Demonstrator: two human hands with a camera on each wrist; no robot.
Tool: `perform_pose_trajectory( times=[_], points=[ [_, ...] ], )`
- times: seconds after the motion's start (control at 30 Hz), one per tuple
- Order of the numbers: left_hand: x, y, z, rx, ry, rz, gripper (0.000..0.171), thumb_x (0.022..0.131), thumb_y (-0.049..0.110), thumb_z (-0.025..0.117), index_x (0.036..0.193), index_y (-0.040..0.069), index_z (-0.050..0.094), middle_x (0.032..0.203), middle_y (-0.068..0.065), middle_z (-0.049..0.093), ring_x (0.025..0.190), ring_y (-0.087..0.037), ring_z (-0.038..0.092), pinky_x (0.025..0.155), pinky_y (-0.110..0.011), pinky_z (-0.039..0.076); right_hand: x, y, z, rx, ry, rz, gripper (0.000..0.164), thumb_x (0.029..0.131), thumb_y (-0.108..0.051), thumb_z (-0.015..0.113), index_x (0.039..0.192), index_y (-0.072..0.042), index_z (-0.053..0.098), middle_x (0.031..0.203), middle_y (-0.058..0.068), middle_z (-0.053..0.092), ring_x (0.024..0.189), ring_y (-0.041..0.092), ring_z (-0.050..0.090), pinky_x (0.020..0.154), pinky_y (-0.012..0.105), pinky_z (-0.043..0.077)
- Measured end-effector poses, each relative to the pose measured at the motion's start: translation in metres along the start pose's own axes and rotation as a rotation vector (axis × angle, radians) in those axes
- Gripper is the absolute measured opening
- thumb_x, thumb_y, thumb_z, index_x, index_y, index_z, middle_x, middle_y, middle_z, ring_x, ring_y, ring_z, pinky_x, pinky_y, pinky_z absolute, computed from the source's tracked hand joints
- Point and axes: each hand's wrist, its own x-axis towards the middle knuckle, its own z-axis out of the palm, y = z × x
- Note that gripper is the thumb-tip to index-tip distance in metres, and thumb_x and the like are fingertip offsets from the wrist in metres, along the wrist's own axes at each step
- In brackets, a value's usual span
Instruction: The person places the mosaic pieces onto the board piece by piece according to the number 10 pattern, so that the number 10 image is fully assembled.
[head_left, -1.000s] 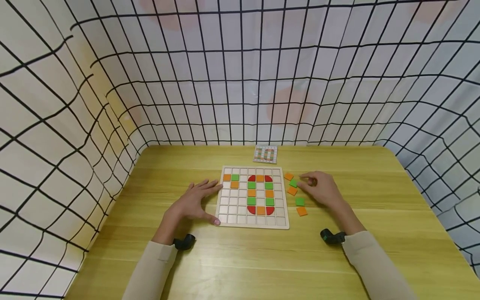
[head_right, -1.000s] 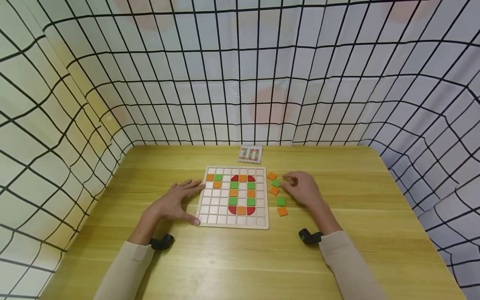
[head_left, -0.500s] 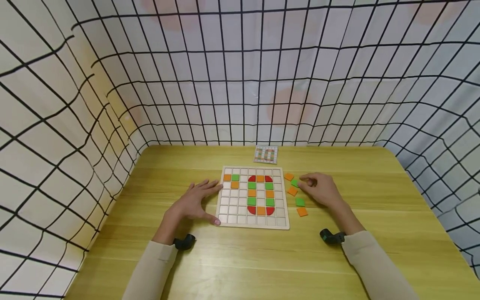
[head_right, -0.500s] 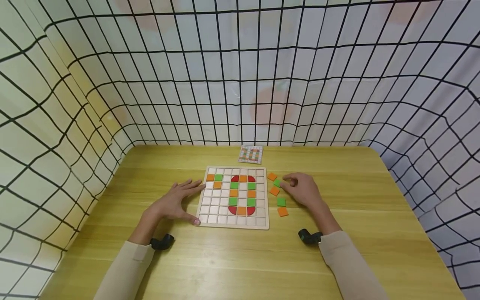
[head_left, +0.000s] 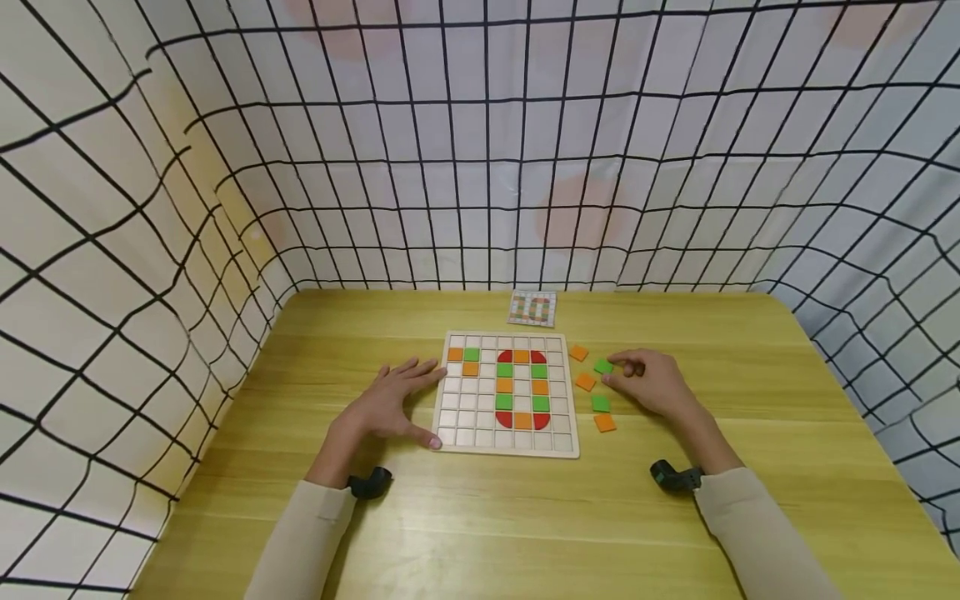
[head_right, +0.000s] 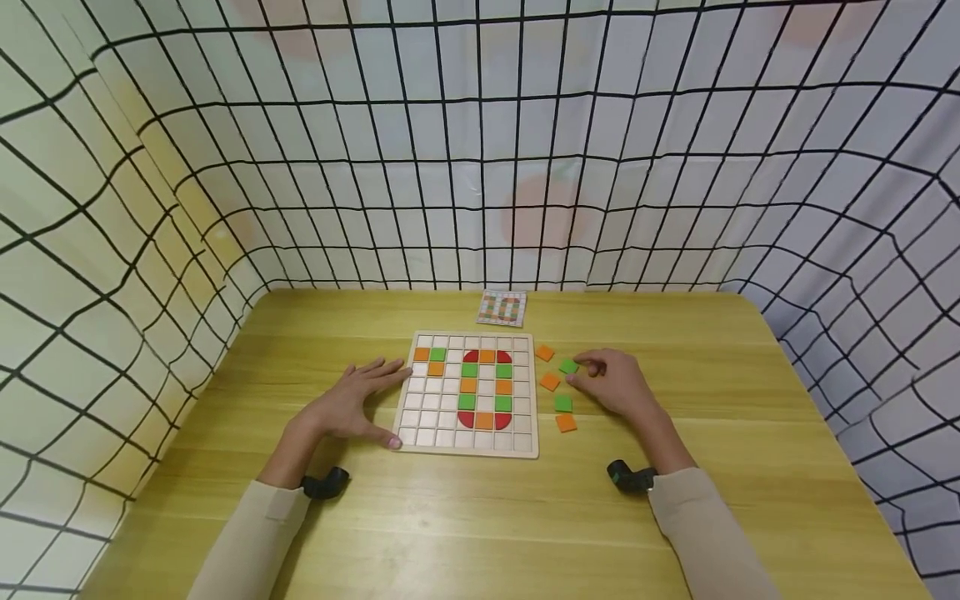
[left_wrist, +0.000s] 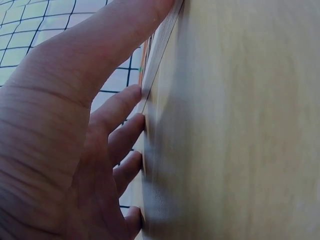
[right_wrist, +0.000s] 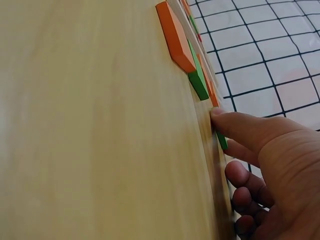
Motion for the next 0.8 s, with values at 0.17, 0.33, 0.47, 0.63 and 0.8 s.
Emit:
perform_pose_trajectory(
  times=[0.17,0.33,0.47,0.63,0.8],
  points=[
    [0.001,0.001,0.001,-0.003,-0.004,0.000,0.119,0.063,0.073,0.086,0.162,0.031,0.035,0.172,0.001,0.024,0.161,-0.035,0.013,0.125,-0.071,0.004,0.000,0.000,0.000,-0.018,0.019,0.003,0.038,0.094,-0.037,0.077,0.122,-0.010,0.076,0.092,0.004,0.065,0.078,0.020,0.051,0.070,0.032,0.043],
    [0.002,0.000,0.002,0.002,-0.001,-0.002,0.120,0.063,0.075,0.085,0.162,0.032,0.035,0.172,0.002,0.024,0.161,-0.034,0.014,0.125,-0.070,0.003,-0.001,0.000,0.002,-0.040,0.031,-0.013,0.035,0.096,-0.031,0.075,0.122,-0.009,0.075,0.090,0.004,0.064,0.077,0.019,0.051,0.071,0.033,0.042],
    [0.002,-0.001,0.002,-0.001,0.004,0.006,0.120,0.062,0.074,0.086,0.162,0.031,0.035,0.172,0.001,0.024,0.161,-0.034,0.014,0.125,-0.070,0.003,-0.002,-0.004,0.002,-0.038,0.036,-0.035,0.034,0.097,-0.027,0.074,0.123,-0.005,0.073,0.090,0.005,0.064,0.077,0.019,0.050,0.072,0.034,0.043],
    [0.002,-0.002,0.002,0.004,0.001,0.002,0.120,0.063,0.075,0.085,0.162,0.031,0.035,0.172,0.001,0.024,0.161,-0.034,0.014,0.125,-0.070,0.003,-0.001,-0.014,0.004,-0.029,0.038,-0.059,0.035,0.098,-0.028,0.073,0.124,-0.005,0.073,0.091,0.005,0.066,0.076,0.018,0.051,0.071,0.033,0.044],
    [0.000,-0.001,0.001,0.005,-0.005,-0.003,0.119,0.063,0.074,0.086,0.162,0.030,0.035,0.172,0.001,0.024,0.161,-0.034,0.013,0.125,-0.070,0.003,0.004,-0.034,0.011,-0.005,0.007,-0.063,0.036,0.097,-0.030,0.073,0.124,-0.006,0.073,0.089,0.003,0.064,0.075,0.019,0.048,0.069,0.032,0.041]
  ],
)
